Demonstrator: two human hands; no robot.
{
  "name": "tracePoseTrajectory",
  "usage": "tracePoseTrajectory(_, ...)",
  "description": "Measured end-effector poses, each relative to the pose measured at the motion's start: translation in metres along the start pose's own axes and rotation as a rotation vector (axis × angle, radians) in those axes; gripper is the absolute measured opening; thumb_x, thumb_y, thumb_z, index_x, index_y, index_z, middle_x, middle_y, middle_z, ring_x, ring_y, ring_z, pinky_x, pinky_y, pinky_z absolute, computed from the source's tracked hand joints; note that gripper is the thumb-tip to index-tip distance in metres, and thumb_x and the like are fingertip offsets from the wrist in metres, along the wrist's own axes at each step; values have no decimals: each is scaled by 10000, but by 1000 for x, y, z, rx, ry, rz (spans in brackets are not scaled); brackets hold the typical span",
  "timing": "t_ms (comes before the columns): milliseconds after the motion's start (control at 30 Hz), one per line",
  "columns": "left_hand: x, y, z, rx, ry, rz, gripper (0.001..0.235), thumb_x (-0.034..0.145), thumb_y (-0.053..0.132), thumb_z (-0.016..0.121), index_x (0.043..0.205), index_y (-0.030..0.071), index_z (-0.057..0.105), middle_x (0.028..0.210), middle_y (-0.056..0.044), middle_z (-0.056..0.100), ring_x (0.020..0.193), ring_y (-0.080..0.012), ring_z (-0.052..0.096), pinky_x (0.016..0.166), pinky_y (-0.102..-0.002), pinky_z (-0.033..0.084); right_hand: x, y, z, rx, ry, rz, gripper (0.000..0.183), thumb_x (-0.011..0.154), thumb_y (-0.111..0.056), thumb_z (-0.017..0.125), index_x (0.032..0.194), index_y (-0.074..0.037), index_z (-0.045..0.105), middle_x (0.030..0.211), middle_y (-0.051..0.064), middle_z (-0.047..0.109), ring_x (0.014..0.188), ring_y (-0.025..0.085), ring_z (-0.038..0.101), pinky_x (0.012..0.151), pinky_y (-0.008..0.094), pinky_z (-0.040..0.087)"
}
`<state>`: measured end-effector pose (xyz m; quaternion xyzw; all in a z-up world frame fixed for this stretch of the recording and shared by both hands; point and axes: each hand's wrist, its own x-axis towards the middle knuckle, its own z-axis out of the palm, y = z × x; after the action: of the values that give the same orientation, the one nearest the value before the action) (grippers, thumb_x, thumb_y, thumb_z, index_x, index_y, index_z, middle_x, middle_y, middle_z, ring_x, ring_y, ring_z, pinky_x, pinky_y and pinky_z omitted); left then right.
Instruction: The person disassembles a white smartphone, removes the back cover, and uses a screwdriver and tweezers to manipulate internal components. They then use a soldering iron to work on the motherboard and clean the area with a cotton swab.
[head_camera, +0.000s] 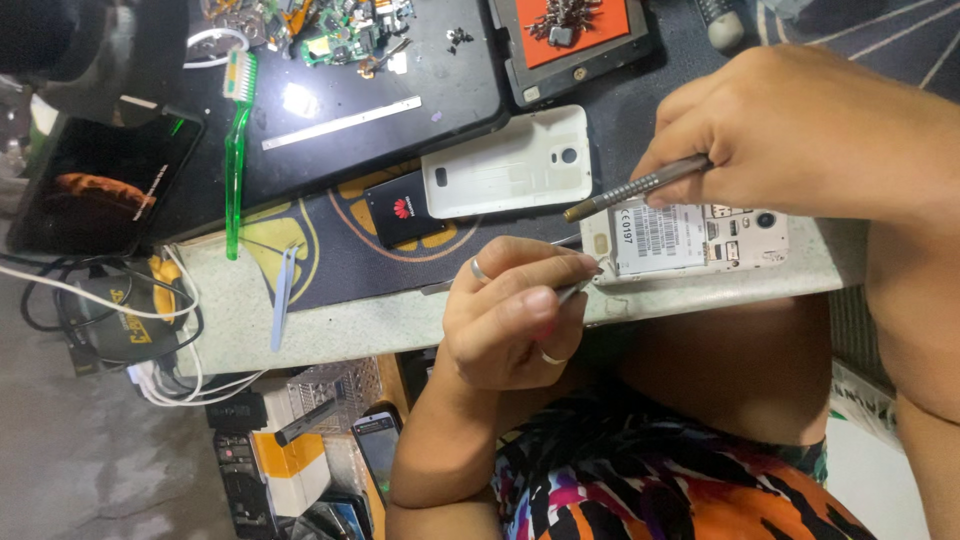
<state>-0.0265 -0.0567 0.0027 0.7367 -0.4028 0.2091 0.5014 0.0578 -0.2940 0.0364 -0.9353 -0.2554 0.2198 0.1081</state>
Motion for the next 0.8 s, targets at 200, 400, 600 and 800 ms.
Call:
tracePoseTrajectory(200,2,-3,1,7,-50,37,600,942,-123,687,1381,106,346,1074,-185,712,892,-305,727,762,-381,623,1,2,2,18,20,-15,308,796,-466,790,1046,-292,831,911,-106,748,784,173,720,699,341,552)
tracePoseTrajectory(400,3,-3,-1,-6,-83,39,569,947,-108,691,1379,101,384,1083,-167,711,915,-300,721,780,-379,619,0,5,4,79,76,-78,323,780,-445,813,1029,-239,834,888,-73,754,763,196,715,680,349,547)
tracePoseTrajectory(600,5,-6,-4,-57,-165,67,462,975,-5,662,1363,91,429,1108,-173,705,961,-342,704,781,-384,606,0,3,3,88,60,-50,319,784,-438,818,1029,-234,836,880,-70,759,759,195,714,692,345,545)
tracePoseTrajectory(800,9,-15,1,-29,-180,192,379,1013,-26,664,1313,109,475,1086,-170,701,919,-353,704,753,-402,625,-1,5,5,117,112,-92,313,771,-422,822,1006,-216,838,865,-54,761,741,208,712,677,354,543)
